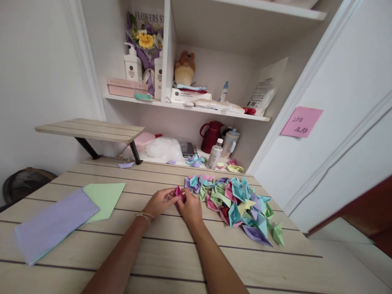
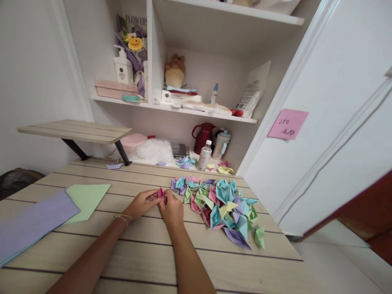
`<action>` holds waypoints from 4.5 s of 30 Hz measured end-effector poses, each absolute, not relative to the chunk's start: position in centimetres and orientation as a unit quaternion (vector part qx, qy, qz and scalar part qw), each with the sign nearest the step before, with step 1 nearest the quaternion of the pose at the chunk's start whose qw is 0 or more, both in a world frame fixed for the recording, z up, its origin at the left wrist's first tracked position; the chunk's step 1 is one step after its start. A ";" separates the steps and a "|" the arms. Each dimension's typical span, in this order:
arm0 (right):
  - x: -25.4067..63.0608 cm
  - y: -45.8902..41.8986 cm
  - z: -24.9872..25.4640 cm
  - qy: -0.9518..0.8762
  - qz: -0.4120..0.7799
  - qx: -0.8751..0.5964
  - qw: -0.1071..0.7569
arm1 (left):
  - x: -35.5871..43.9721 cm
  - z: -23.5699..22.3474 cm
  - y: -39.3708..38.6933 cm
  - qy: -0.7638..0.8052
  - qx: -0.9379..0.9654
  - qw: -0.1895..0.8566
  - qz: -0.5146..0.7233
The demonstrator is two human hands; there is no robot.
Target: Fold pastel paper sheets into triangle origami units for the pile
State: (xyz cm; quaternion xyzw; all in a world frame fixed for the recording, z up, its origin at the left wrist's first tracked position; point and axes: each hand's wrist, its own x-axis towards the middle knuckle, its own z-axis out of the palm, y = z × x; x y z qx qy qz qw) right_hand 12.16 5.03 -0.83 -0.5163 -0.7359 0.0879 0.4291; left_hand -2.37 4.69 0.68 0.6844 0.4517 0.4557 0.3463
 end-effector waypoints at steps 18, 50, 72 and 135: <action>12.2 5.9 -0.8 -0.671 0.315 -0.415 0.527 | -2.6 1.0 5.0 0.444 0.668 0.352 0.482; 12.7 7.2 -2.0 -0.605 0.463 -0.358 0.540 | -3.5 0.6 5.6 0.464 0.555 0.408 0.556; 12.5 6.8 -1.3 -0.659 0.365 -0.391 0.529 | -3.0 0.7 5.5 0.446 0.560 0.448 0.536; 12.6 6.7 -1.2 -0.657 0.346 -0.388 0.546 | -3.2 0.4 5.5 0.443 0.675 0.332 0.488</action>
